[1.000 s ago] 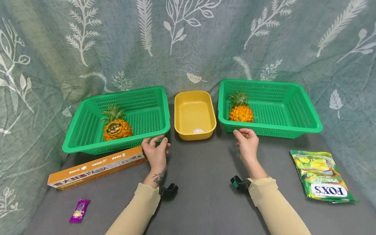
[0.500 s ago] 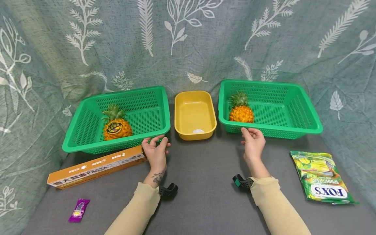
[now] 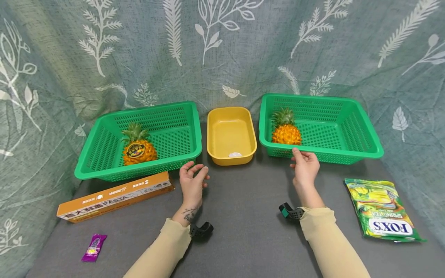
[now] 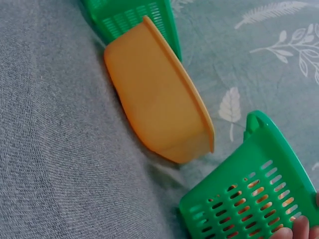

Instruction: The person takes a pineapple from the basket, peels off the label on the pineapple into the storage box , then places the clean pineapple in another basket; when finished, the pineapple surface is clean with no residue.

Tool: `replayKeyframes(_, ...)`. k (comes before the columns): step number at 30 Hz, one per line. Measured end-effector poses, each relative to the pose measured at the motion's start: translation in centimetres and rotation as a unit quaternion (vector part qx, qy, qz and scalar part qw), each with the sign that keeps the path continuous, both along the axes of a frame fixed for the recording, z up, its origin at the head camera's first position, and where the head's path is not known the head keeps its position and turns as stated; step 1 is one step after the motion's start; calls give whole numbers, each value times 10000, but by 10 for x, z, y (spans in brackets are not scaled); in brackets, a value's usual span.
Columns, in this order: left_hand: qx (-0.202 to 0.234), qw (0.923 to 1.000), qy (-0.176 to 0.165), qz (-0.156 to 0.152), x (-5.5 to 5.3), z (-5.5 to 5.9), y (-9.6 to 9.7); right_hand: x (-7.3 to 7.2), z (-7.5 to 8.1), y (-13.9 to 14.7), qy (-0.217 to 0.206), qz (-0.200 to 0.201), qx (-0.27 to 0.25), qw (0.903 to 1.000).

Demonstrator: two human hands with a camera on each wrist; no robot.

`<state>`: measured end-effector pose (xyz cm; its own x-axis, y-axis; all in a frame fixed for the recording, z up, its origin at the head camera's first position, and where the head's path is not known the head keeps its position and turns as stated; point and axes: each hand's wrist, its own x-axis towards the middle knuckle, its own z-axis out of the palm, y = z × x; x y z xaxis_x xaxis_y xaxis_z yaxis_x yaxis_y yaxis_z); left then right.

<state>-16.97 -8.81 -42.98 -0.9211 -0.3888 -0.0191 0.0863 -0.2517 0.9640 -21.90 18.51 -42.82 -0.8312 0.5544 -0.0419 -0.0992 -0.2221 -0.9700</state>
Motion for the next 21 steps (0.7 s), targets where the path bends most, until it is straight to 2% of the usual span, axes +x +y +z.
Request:
replayKeyframes(3, -227, 9990, -134, -360, 3, 7, 3, 0, 1, 1, -36, 86, 38, 9999)
replayKeyframes(6, -409, 9967, -42, -702, 5, 18, 4, -1, 3, 0, -49, 122, 50, 9999)
replayKeyframes(11, -528, 9909, 792, -957, 6, 45, -4, 0, 3, 0, -22, 121, 27, 9999)
replayKeyframes(14, -743, 9841, 1371, -852, 2, 61, -16, 0, 3, 1, -17, 130, 50, 9999)
replayKeyframes(17, -1091, 9756, 1816, -571, -5, 76, -32, 1, 3, 1, -36, 120, 71, 9999)
replayKeyframes(21, -1420, 9656, 2169, -218, -15, 96, -56, 3, 2, 1, -113, 129, 130, 9998)
